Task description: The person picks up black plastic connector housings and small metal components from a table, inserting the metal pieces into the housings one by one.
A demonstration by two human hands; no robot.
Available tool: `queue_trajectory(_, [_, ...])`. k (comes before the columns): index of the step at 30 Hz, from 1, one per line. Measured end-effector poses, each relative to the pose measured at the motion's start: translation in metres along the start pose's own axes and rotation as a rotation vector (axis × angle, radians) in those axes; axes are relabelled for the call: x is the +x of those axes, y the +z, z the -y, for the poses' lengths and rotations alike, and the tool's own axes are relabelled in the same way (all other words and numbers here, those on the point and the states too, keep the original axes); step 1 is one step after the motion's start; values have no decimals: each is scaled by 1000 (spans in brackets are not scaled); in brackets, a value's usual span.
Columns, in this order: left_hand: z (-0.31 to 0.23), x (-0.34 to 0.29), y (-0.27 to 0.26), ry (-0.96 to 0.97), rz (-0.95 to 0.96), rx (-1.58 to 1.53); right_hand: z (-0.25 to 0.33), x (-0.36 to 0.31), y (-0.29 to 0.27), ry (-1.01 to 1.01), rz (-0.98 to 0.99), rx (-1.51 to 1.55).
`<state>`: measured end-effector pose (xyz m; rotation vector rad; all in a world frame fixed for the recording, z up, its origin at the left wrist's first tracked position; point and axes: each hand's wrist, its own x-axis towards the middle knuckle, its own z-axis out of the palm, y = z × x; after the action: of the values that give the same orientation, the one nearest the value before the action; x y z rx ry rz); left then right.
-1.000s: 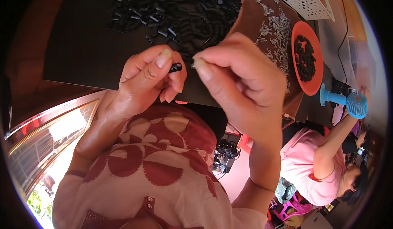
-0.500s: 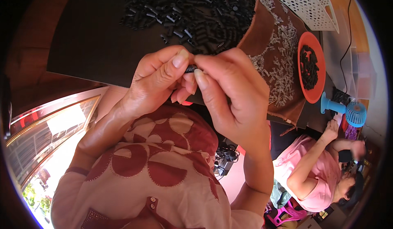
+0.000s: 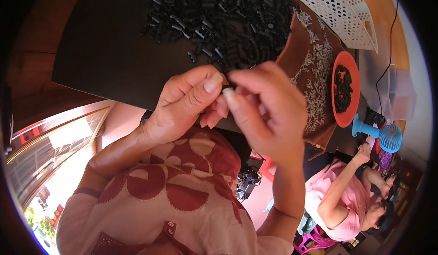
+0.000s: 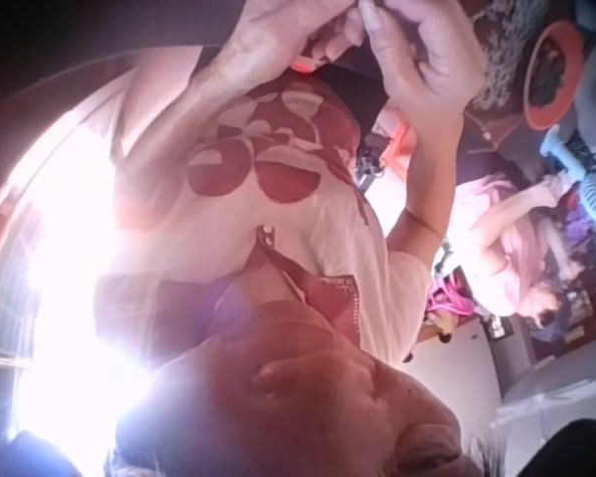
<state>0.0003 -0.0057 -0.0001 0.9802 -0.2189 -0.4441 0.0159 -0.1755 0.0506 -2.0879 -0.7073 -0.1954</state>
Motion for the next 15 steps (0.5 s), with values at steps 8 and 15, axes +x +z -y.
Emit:
queue_trajectory(8, [2,3,-6,44,63,-1,-53,62,-8,0,166,-354])
queue_trajectory(15, [-2,2,-7,27,84,-3,-82,87,-11,-36,234,-671])
